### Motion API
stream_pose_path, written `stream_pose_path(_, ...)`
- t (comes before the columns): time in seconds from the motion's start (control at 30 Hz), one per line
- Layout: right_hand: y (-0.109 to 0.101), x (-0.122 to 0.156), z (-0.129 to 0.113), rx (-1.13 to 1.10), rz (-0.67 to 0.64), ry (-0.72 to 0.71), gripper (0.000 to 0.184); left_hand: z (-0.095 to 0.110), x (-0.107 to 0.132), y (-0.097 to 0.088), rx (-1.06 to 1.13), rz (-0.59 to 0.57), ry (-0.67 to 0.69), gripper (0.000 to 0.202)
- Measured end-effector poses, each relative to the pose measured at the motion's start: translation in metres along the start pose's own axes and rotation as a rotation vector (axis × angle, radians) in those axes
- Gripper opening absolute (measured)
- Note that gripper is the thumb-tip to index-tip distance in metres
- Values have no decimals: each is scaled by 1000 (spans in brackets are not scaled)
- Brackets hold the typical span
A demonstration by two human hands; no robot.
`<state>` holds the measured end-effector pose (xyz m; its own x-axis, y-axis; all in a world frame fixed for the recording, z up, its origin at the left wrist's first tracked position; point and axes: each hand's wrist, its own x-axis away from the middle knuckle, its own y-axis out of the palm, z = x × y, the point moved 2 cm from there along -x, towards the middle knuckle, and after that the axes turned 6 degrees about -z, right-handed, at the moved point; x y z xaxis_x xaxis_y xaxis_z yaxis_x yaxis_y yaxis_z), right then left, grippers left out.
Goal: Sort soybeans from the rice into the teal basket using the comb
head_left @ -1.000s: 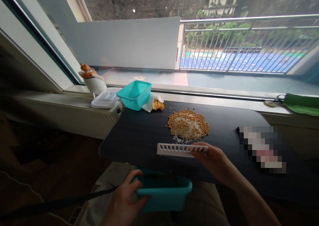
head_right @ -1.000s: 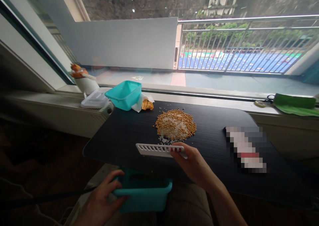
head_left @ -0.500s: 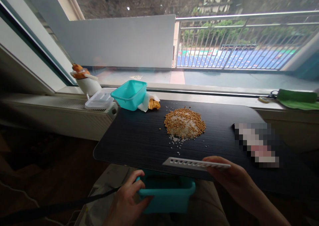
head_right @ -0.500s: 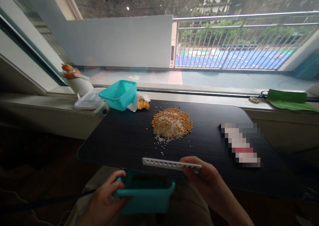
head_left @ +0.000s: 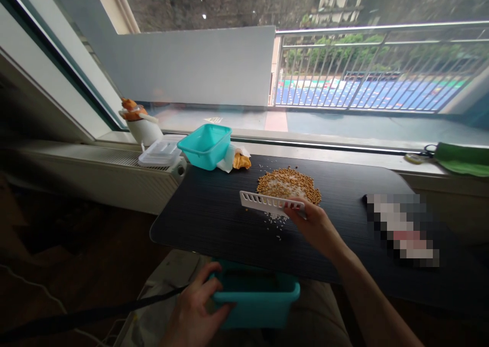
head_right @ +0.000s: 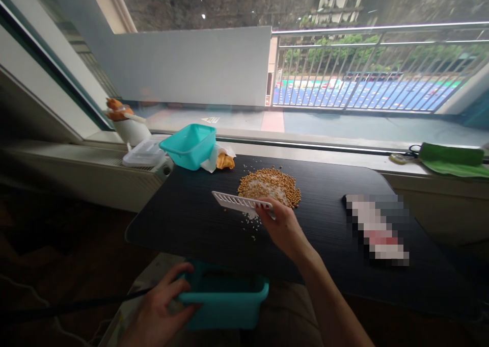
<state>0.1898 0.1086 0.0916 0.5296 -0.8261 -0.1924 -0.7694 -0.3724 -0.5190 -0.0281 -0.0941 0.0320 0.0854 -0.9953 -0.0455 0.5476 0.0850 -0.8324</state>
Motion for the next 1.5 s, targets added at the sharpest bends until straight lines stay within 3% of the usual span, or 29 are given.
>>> stream_pose_path(0.27,-27,72,-16,-35,-290,170,22,2,-1,-2,0,0,41,14)
stream_pose_path(0.33,-37,81,-20,-8,-246,171,21,5,-2,-1,0,12,40,15)
stream_pose_path(0.5,-49,73,-11,105,135,150,20,10,-5,7,22,-50,15,11)
stream_pose_path(0.57,-48,64,-6,132,205,149,21,11,-6,9,30,-61,2,11)
stream_pose_path(0.87,-34,38,7,222,212,114,26,10,-5,8,32,-49,32,14)
stream_pose_path(1.2,-69,76,33,164,290,235,28,11,-7,13,8,-75,34,14)
stream_pose_path(1.5,-76,90,43,107,248,267,31,14,-8,14,16,-71,48,12)
